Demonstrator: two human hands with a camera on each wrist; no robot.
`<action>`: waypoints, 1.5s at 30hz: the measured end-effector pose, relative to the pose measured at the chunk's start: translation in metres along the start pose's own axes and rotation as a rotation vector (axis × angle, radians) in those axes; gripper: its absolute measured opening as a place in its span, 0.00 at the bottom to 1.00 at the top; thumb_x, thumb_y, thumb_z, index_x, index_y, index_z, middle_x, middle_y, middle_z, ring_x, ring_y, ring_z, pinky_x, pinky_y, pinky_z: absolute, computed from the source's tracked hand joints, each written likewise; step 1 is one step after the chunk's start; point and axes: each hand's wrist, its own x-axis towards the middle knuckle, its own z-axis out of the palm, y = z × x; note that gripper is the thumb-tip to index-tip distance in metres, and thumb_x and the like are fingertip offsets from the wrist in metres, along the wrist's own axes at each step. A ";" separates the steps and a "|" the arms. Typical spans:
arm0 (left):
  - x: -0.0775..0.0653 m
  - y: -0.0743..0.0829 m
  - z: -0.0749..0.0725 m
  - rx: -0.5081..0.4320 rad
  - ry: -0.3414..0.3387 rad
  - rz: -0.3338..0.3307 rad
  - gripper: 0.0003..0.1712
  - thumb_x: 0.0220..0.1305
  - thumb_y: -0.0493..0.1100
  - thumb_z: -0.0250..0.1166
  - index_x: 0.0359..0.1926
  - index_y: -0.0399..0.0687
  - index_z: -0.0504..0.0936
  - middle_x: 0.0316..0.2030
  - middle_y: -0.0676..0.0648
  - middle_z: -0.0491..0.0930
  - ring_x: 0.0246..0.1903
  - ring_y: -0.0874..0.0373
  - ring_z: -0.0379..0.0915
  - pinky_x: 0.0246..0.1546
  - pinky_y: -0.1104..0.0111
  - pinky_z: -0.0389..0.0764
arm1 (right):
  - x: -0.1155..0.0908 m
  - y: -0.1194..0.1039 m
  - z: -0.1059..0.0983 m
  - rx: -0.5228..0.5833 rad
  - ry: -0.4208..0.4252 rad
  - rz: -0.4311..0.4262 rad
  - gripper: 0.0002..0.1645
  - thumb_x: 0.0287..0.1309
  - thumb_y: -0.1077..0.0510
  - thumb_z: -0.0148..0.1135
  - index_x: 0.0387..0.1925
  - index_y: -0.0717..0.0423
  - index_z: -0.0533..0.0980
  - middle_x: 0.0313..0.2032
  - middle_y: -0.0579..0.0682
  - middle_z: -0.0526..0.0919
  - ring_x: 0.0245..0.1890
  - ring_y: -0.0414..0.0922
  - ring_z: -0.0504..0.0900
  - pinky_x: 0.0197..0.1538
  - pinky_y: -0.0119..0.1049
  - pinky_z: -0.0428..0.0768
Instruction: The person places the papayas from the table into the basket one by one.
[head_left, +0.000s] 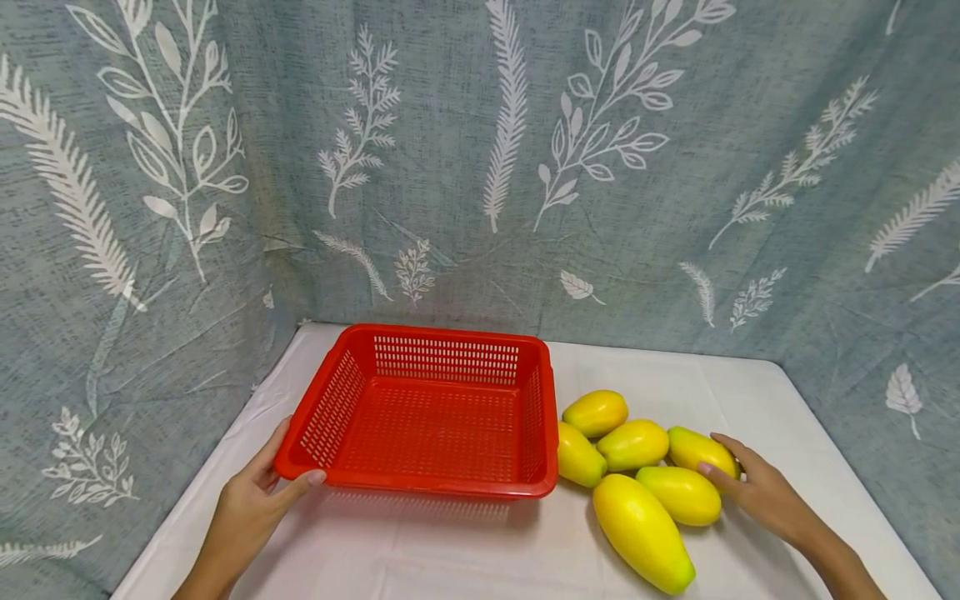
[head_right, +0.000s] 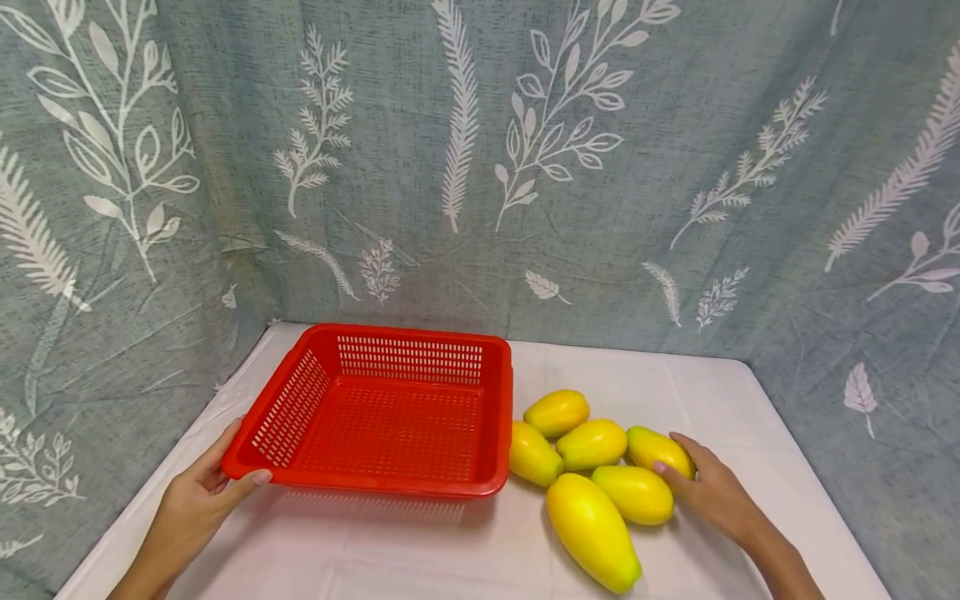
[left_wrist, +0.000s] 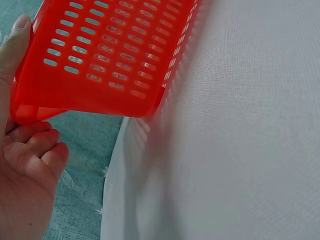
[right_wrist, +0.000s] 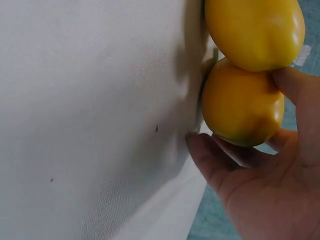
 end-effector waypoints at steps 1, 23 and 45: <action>0.000 0.000 0.000 -0.001 -0.002 0.000 0.54 0.67 0.40 0.76 0.85 0.49 0.53 0.79 0.33 0.61 0.56 0.89 0.65 0.51 0.90 0.74 | 0.000 0.000 0.000 -0.001 0.001 0.000 0.58 0.76 0.27 0.51 0.81 0.68 0.52 0.76 0.78 0.57 0.73 0.77 0.60 0.67 0.77 0.67; -0.002 -0.001 -0.002 -0.013 0.004 0.015 0.54 0.67 0.39 0.75 0.85 0.47 0.52 0.78 0.32 0.62 0.58 0.87 0.66 0.53 0.90 0.73 | -0.011 -0.009 -0.007 0.049 0.111 0.023 0.52 0.76 0.30 0.54 0.82 0.62 0.55 0.71 0.72 0.69 0.59 0.61 0.76 0.50 0.50 0.83; -0.002 0.000 0.000 -0.021 0.009 0.021 0.53 0.68 0.39 0.75 0.85 0.47 0.53 0.78 0.32 0.62 0.57 0.87 0.68 0.52 0.89 0.75 | -0.024 -0.056 -0.009 0.303 0.116 -0.123 0.44 0.79 0.38 0.57 0.83 0.54 0.56 0.78 0.65 0.62 0.75 0.62 0.66 0.52 0.10 0.70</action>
